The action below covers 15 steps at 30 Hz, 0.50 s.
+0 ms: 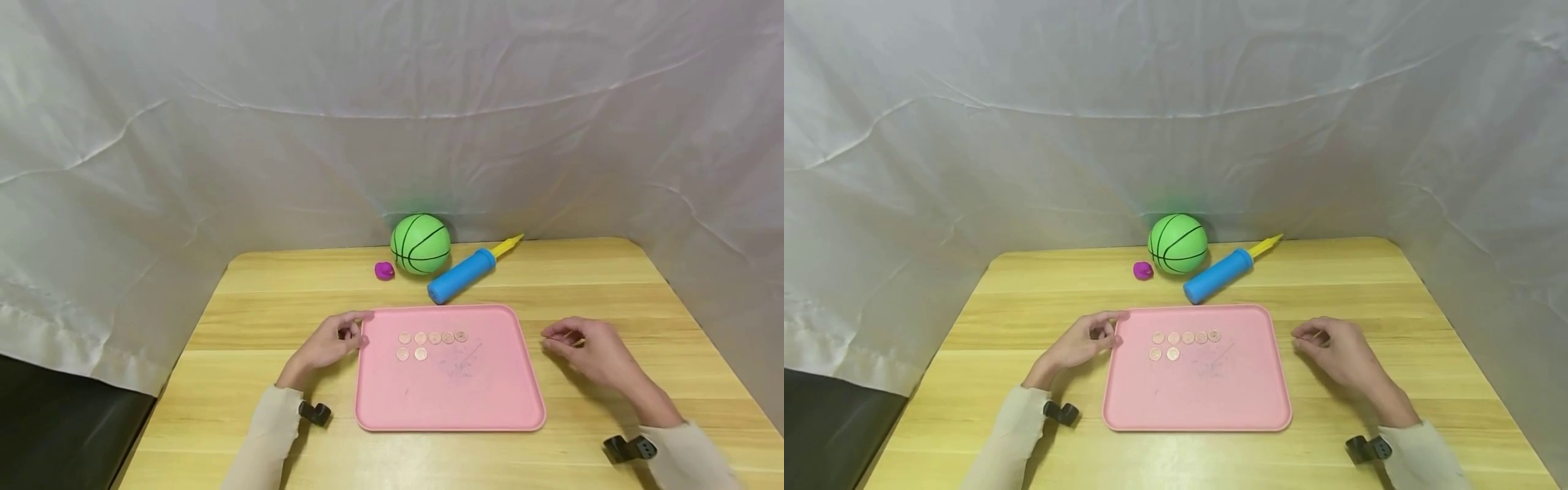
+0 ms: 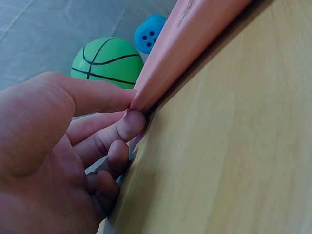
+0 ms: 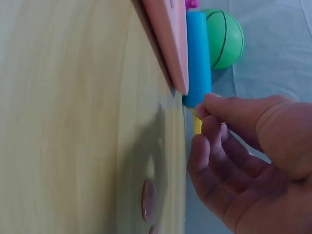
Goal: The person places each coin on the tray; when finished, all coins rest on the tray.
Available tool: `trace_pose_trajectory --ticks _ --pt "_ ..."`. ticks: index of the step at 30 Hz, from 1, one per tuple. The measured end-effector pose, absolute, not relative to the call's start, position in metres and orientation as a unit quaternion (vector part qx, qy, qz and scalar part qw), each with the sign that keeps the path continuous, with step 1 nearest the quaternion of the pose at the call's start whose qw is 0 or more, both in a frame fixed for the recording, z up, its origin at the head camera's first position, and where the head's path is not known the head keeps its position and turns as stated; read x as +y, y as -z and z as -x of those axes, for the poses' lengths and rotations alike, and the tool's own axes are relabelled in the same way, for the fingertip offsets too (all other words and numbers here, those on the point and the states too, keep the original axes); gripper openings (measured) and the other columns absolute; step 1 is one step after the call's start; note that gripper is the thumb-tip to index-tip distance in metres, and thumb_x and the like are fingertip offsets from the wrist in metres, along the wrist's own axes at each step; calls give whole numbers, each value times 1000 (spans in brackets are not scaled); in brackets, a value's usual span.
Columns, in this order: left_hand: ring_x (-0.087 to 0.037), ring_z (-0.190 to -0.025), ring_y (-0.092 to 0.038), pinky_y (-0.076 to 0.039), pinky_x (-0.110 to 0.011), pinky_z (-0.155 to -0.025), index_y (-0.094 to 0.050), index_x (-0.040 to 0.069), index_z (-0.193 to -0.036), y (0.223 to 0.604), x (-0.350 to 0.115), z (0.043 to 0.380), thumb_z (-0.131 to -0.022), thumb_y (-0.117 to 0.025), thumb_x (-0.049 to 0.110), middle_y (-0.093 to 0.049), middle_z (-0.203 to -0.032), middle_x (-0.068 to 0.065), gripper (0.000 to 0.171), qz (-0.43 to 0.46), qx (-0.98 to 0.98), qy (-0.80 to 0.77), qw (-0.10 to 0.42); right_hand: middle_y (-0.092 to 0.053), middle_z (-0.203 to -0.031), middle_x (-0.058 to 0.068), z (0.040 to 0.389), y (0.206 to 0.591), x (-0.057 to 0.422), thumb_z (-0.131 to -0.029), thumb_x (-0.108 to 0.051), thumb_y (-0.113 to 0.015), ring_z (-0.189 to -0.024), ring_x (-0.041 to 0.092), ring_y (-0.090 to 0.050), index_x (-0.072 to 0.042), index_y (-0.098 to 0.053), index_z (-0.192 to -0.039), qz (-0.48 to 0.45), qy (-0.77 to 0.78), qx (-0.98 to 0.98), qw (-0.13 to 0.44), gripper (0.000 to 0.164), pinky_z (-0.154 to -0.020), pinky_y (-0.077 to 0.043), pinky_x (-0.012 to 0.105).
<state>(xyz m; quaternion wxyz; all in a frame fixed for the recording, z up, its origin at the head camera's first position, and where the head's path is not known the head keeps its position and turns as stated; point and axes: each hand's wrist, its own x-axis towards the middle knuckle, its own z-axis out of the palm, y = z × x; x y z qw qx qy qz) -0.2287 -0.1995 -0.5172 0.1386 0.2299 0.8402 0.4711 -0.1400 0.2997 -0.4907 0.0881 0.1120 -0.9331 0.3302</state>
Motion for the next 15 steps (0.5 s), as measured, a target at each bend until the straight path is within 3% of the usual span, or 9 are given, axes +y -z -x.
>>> trace_pose_trajectory --ticks 5,10,15 --pt "-14 -80 -52 -43 -20 -73 -58 -6 -152 517 -199 229 -102 -69 2 -68 -91 -15 52 -231 839 -473 134 -80 -94 -3 142 483 287 -95 -15 -85 -80 -2 -67 -13 -83 -108 -123 -352 -926 49 13 -72 -59 21" --pt "-14 -80 -52 -43 -20 -73 -58 -6 -152 516 -199 229 -102 -70 2 -68 -91 -15 52 -231 840 -473 130 -79 -92 -5 149 478 271 -99 -16 -81 -82 2 -69 -17 -79 -103 -142 -366 -920 13 4 -74 -59 23" --pt "-14 -80 -52 -44 -20 -73 -58 -6 -152 516 -199 228 -102 -70 3 -67 -91 -14 53 -225 840 -474 138 -75 -92 -4 154 481 253 -98 -12 -81 -83 5 -67 -17 -76 -98 -172 -379 -909 10 8 -75 -59 24"
